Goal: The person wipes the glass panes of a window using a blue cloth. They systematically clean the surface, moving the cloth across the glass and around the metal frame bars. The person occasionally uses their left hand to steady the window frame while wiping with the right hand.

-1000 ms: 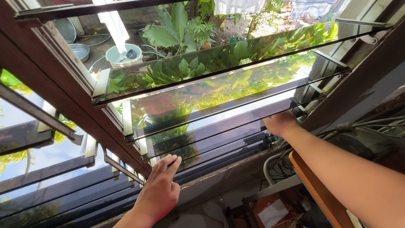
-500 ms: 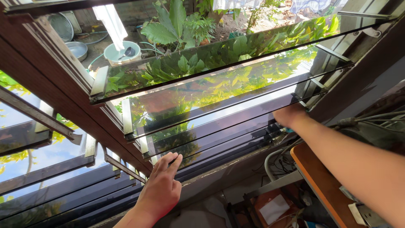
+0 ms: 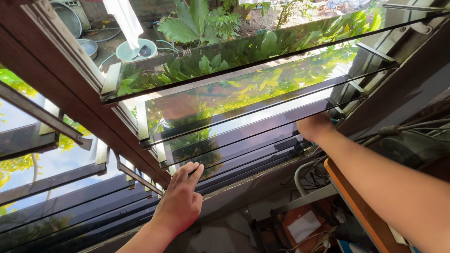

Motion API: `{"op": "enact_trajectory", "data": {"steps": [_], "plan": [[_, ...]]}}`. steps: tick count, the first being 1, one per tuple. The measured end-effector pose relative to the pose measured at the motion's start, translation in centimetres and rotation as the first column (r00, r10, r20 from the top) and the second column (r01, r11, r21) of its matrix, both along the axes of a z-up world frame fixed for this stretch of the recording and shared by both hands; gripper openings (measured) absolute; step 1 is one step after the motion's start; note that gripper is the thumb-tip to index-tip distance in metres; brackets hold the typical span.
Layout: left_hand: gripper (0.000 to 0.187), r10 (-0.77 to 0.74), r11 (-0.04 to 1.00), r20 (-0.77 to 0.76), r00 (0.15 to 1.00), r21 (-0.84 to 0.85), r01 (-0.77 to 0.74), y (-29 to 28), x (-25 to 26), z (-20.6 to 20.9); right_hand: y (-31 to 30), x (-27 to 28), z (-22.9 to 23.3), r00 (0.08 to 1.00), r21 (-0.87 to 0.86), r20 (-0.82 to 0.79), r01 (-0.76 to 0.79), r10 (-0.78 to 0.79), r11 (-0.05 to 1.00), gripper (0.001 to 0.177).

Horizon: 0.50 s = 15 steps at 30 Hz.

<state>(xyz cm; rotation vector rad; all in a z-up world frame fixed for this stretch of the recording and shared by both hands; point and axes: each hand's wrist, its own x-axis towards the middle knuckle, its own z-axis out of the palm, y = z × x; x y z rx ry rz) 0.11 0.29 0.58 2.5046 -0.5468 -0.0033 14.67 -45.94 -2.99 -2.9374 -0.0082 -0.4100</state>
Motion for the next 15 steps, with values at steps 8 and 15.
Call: {"op": "enact_trajectory", "data": {"steps": [8, 15], "plan": [[0.066, -0.008, 1.0, -0.027, 1.0, -0.004, 0.008, 0.1, -0.1, 0.6, -1.2, 1.5, 2.3, 0.99, 0.011, -0.072, 0.122, -0.121, 0.993, 0.04], [0.065, -0.014, 1.0, 0.006, 1.0, 0.007, 0.014, 0.1, 0.0, 0.2, -1.0, -0.3, 1.4, 0.98, -0.013, -0.111, 0.165, -0.165, 0.986, 0.039]]}}
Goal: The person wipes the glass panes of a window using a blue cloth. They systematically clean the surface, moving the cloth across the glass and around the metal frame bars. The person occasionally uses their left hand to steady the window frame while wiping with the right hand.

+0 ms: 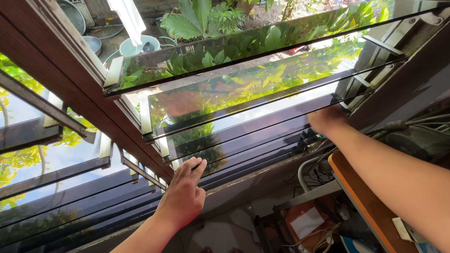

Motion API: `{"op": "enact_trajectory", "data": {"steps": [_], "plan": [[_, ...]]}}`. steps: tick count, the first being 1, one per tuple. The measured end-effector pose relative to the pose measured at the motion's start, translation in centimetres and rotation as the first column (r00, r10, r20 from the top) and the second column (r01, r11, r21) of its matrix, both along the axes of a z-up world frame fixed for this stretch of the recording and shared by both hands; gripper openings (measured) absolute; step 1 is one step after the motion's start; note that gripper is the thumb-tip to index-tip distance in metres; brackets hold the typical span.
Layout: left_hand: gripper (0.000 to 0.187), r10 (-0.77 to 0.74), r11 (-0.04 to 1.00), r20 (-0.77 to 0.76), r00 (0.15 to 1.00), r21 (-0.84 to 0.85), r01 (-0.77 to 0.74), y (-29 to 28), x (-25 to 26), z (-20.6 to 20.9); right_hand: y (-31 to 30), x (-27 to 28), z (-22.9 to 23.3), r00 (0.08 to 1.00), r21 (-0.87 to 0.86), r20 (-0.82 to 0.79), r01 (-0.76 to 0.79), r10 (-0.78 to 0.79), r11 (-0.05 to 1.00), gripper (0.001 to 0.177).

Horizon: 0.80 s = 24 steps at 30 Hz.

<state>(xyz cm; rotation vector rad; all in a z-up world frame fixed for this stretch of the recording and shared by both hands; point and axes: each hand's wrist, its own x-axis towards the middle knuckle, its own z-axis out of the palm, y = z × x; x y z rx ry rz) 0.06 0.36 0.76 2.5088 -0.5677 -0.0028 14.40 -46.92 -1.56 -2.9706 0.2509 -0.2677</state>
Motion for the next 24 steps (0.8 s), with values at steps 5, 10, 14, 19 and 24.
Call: {"op": "enact_trajectory", "data": {"steps": [5, 10, 14, 19, 24], "plan": [[0.065, -0.006, 1.0, 0.006, 1.0, -0.011, 0.006, 0.0, -0.1, -0.1, -1.6, 1.2, -1.0, 0.999, -0.073, 0.045, -0.006, 0.009, 0.997, 0.037], [0.064, 0.009, 1.0, 0.016, 1.0, -0.011, -0.009, -0.3, -0.2, -0.2, 2.7, 2.3, -3.5, 0.901, -0.217, 0.288, -0.268, 0.324, 0.939, 0.04], [0.064, 0.024, 1.0, -0.011, 1.0, -0.018, -0.024, -0.1, -0.5, -0.2, 5.8, -1.5, -1.7, 0.986, -0.057, -0.105, -0.138, 0.132, 0.989, 0.042], [0.064, 0.03, 0.999, -0.037, 0.999, -0.018, -0.031, -0.2, -0.7, 0.1, 4.0, -0.4, 0.7, 0.972, -0.001, 0.096, -0.215, 0.214, 0.977, 0.039], [0.064, 0.014, 1.0, 0.013, 1.0, -0.01, -0.014, -0.1, -0.8, 0.0, 9.7, -0.9, -0.6, 0.976, 0.0, -0.185, -0.119, 0.117, 0.993, 0.04]]}}
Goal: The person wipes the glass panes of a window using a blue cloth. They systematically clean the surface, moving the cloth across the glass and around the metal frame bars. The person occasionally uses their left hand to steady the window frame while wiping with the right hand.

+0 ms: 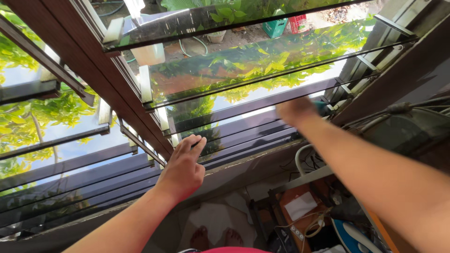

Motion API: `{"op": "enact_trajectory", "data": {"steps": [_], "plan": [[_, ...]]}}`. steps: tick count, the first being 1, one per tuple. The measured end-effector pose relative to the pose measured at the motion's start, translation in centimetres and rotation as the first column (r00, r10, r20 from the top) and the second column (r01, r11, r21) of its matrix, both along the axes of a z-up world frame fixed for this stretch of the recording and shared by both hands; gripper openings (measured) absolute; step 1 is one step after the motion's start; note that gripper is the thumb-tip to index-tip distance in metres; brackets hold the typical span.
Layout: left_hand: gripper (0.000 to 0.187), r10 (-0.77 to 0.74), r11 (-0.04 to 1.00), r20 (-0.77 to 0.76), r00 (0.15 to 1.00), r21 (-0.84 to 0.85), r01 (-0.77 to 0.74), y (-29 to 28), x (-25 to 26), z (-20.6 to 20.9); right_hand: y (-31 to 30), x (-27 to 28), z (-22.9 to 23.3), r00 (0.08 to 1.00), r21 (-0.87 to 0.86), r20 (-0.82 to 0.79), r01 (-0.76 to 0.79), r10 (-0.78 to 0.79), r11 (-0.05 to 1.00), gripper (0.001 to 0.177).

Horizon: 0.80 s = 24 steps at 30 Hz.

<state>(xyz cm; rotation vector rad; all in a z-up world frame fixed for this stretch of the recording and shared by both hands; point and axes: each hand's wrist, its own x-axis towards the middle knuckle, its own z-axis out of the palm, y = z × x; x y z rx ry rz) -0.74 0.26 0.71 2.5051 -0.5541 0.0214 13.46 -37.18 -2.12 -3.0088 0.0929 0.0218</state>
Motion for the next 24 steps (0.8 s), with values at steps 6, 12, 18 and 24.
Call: {"op": "enact_trajectory", "data": {"steps": [6, 12, 18, 24], "plan": [[0.064, 0.008, 1.0, -0.016, 1.0, 0.007, -0.008, 0.0, 0.0, -0.2, 0.0, -2.4, 0.6, 1.0, -0.044, -0.022, 0.0, -0.001, 0.999, 0.056], [0.064, 0.0, 1.0, -0.041, 0.999, 0.0, 0.0, 0.2, -0.1, -0.2, -5.0, 0.7, 1.0, 0.924, 0.015, 0.314, -0.237, 0.22, 0.971, 0.042], [0.065, 0.001, 1.0, -0.01, 1.0, 0.026, -0.001, 0.0, 0.0, -0.3, 1.2, -0.8, -0.2, 1.0, 0.008, -0.002, 0.026, -0.026, 1.0, 0.045], [0.065, -0.016, 1.0, 0.004, 1.0, 0.009, 0.016, 0.2, -0.1, -0.4, -0.2, -3.4, 1.2, 0.997, 0.058, 0.072, -0.019, 0.015, 0.998, 0.054]]}}
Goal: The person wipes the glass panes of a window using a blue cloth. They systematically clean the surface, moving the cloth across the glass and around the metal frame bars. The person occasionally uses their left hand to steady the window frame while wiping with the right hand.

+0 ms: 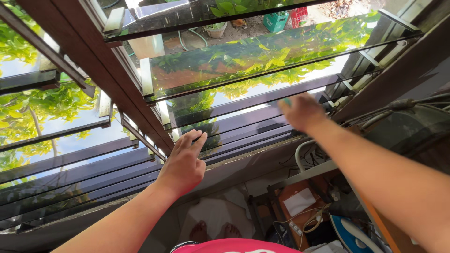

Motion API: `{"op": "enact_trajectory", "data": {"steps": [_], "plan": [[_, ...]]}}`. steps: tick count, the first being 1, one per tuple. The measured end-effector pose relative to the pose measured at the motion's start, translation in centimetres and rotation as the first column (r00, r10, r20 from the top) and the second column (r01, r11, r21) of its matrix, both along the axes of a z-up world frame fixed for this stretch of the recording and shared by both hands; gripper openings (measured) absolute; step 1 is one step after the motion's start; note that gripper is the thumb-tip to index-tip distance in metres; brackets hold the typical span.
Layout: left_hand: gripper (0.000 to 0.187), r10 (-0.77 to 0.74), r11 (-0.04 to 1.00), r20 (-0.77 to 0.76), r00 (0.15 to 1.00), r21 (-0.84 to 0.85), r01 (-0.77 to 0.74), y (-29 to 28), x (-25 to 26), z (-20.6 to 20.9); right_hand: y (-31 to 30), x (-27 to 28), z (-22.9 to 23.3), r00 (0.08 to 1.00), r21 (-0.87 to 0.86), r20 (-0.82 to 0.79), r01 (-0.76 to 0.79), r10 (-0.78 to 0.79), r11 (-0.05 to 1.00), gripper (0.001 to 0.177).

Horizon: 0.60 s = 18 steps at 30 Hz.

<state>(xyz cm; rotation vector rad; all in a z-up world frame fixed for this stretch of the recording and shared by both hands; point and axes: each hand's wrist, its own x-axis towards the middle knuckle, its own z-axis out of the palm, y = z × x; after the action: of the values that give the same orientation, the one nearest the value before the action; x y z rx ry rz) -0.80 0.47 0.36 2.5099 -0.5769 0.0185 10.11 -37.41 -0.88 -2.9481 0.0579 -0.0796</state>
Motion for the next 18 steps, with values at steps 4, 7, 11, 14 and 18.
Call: {"op": "enact_trajectory", "data": {"steps": [4, 7, 11, 14, 18], "plan": [[0.064, 0.015, 1.0, 0.041, 0.999, -0.013, -0.015, -0.1, 0.0, -0.4, -2.5, 3.7, -0.9, 0.998, 0.0, 0.056, -0.005, 0.005, 1.0, 0.05], [0.063, 0.032, 0.999, 0.1, 0.994, -0.017, -0.03, -0.4, -0.1, -0.9, 0.3, 4.8, -1.8, 1.0, -0.093, 0.0, -0.022, 0.022, 0.995, 0.043], [0.062, 0.043, 0.999, 0.141, 0.989, -0.011, -0.042, -0.6, -0.1, -1.4, 5.1, 0.1, -1.2, 0.996, -0.015, -0.084, -0.016, 0.015, 1.0, 0.051], [0.062, 0.028, 1.0, 0.131, 0.991, 0.0, -0.029, -0.3, -0.2, -1.1, 4.7, -2.0, -0.4, 0.993, 0.076, 0.037, -0.119, 0.116, 0.99, 0.049], [0.062, 0.035, 0.999, 0.109, 0.993, -0.011, -0.034, -0.4, -0.3, -0.9, 0.6, 0.7, 0.6, 0.998, 0.047, -0.042, 0.039, -0.037, 0.998, 0.054]]}}
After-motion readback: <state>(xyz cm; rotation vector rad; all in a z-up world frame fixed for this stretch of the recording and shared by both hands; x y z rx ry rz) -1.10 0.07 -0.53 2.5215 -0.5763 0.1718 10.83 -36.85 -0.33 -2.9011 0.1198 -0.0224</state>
